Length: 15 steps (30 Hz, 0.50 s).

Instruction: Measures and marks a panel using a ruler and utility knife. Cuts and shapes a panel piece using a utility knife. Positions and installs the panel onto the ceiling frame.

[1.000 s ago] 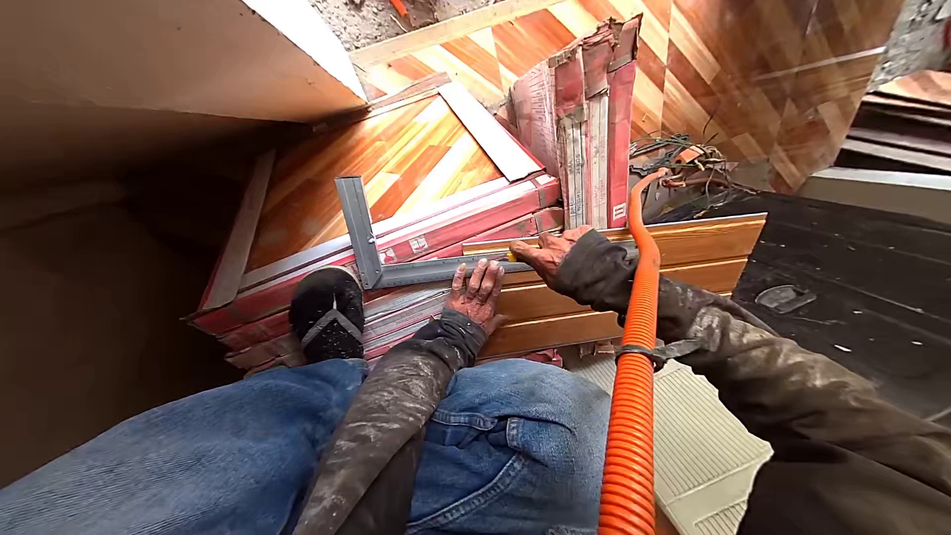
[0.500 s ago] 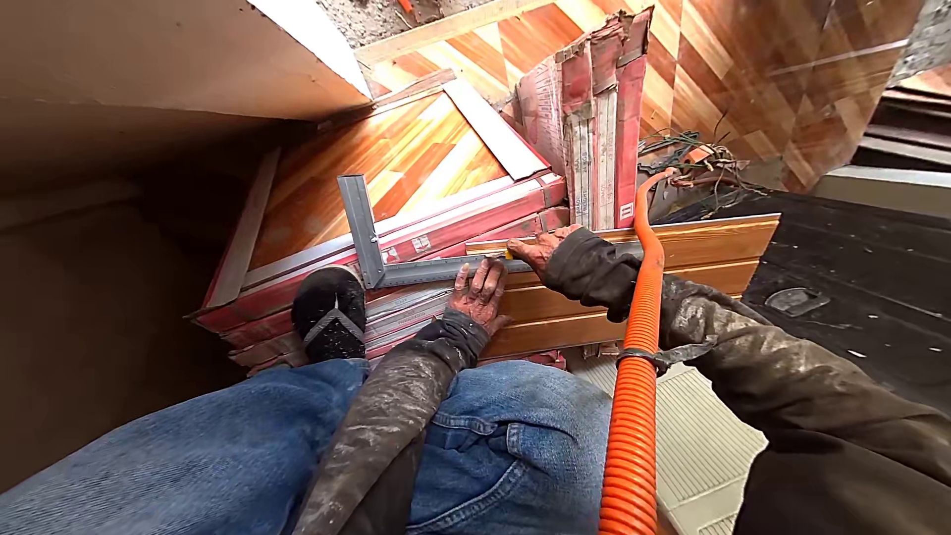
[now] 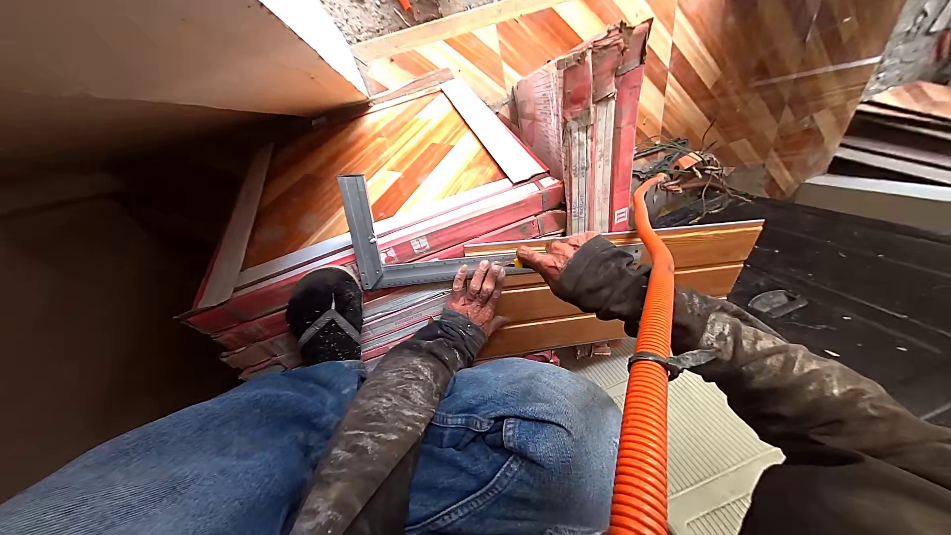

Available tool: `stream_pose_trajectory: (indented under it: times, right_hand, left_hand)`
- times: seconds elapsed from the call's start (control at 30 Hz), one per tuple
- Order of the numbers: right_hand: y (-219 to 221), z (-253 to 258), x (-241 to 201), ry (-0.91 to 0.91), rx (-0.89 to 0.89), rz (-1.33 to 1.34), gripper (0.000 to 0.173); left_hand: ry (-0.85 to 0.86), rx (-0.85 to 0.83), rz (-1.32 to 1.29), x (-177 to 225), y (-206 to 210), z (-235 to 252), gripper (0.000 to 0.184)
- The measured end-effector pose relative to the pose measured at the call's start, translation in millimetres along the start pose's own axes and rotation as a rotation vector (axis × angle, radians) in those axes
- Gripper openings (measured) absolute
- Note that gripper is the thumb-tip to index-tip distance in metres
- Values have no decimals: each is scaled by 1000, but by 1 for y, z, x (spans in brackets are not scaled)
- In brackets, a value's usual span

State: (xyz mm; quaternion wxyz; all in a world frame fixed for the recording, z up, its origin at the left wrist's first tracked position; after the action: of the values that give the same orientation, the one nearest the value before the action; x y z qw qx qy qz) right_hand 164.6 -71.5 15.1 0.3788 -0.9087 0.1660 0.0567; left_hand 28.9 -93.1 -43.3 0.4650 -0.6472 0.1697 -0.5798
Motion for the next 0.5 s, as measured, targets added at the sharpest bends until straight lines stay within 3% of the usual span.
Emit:
stream_pose_trajectory:
  times: [0.37, 0.5]
  right_hand:
    - [1, 13, 1, 57, -109, 31, 30]
    - [0, 13, -1, 28, -101, 6, 37]
  left_hand:
    - [27, -3, 77, -1, 4, -2, 84]
    - [24, 5, 75, -1, 3, -1, 85]
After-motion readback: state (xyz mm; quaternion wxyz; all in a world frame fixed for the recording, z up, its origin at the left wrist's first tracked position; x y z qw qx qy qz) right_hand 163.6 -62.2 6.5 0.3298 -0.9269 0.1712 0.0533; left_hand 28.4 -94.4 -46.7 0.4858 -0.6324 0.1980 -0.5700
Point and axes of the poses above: each hand's wrist, its own z-axis towards the middle knuckle, its own y-axis out of the palm, x = y × z, the point moved 10 cm from there along z, towards the middle knuckle, and after that the axes turned 15 degrees about x, right-handed, at the moved point
